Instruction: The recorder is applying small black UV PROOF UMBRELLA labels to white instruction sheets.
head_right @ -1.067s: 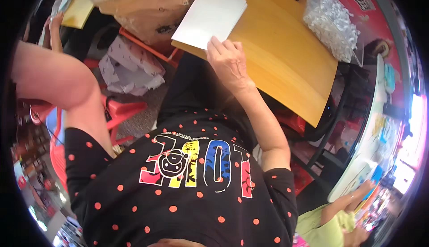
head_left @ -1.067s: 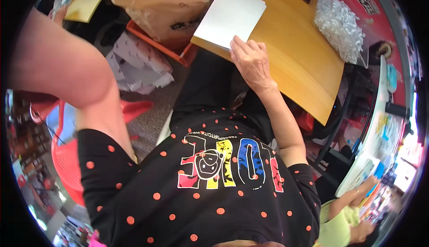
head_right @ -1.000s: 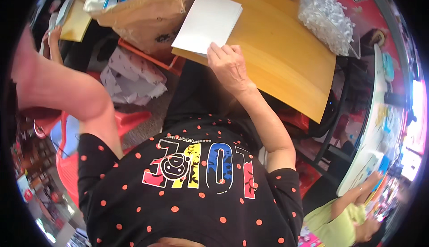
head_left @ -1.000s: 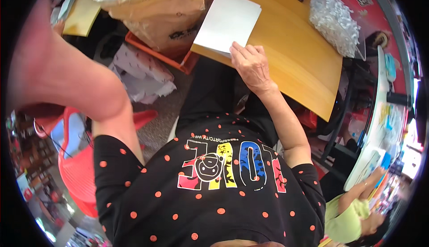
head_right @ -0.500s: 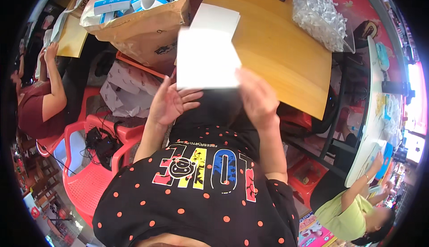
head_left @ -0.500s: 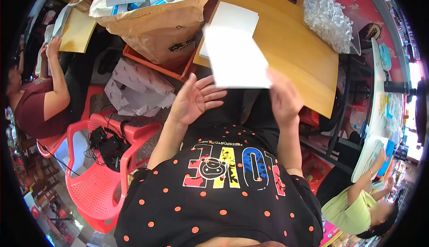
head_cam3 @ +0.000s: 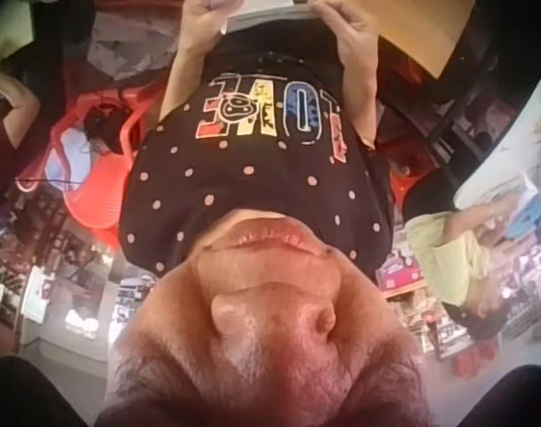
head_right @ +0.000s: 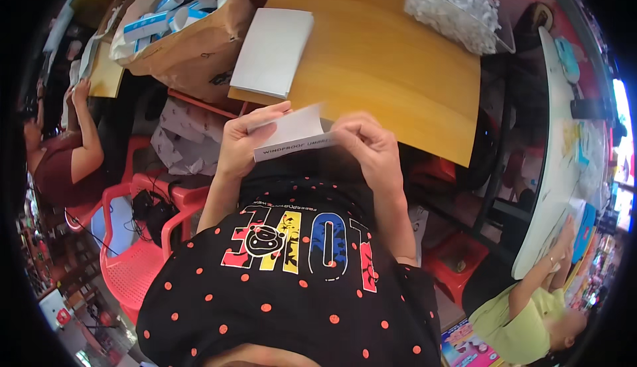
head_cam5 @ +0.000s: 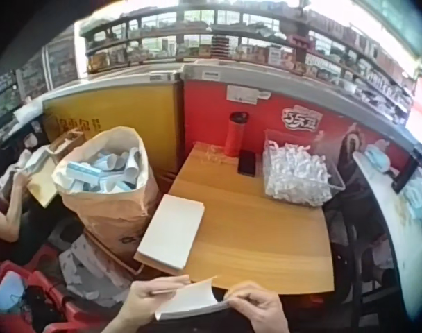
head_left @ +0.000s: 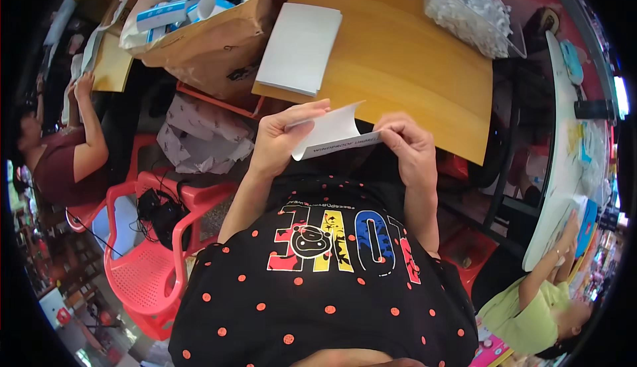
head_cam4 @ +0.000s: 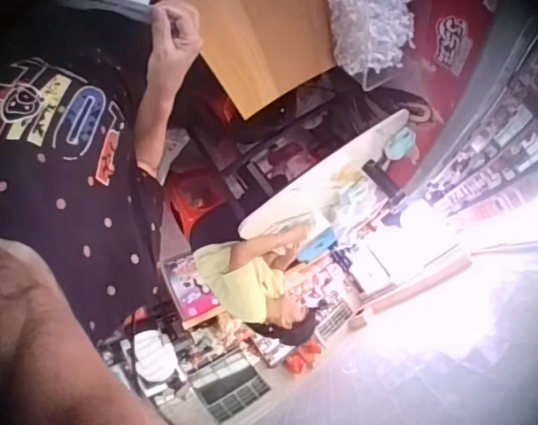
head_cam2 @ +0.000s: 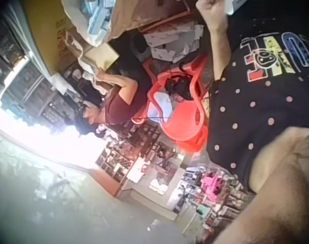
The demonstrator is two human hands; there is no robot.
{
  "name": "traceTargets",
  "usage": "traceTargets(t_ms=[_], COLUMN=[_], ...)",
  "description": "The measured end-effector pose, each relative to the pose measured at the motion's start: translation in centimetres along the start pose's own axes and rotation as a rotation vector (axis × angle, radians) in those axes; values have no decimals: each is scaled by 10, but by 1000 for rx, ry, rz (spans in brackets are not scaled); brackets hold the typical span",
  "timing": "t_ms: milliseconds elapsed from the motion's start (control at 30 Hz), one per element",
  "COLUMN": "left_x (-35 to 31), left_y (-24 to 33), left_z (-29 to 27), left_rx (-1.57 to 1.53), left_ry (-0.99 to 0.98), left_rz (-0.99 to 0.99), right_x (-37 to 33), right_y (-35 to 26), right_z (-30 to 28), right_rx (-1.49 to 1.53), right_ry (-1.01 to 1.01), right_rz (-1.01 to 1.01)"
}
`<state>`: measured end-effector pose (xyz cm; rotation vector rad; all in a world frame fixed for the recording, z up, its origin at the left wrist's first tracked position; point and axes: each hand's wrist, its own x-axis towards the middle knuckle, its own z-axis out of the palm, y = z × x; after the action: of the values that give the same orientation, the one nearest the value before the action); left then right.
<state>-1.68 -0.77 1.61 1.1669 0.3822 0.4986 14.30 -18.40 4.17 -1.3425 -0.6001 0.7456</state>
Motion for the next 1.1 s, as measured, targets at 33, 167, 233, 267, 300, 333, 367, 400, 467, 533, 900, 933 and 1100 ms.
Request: traceTargets(t_ms=[33,167,233,267,300,333,367,400,467,533,900,933,1100], left_x=[1,4,7,7,7,7,8,7,3,-5,-1,0,1], left_y=[2,21,27,26,26,26,24,23,21,23,9,7,0], left_z=[2,18,23,25,26,26,24,22,20,26,9,12,23], left_rx=[116,615,792,796,800,805,764,807,885,780,-450,-441,-548], left_ry=[-58,-258,-352,-394,-435,-474,-504,-433,-288,84,-89,-35,33], left_rz=[96,417,543,547,551,556,563,579,609,443,-518,-538,-500], right_x=[5,13,14,15,14,12,12,12,7,7,2,1,5], right_y=[2,12,16,18,20,22,24,25,18,10,8,11,20], right_z=[-5,-18,-18,-18,-16,-15,-13,-11,-5,-5,-7,-7,-14], right_rx=[3,97,144,161,177,176,175,174,36,-128,-143,-73,-23], right_ry=[10,-28,-47,-58,-70,-43,-22,-2,125,208,207,229,239], right_rz=[-60,24,85,110,135,112,88,64,-72,-212,-264,-221,-167])
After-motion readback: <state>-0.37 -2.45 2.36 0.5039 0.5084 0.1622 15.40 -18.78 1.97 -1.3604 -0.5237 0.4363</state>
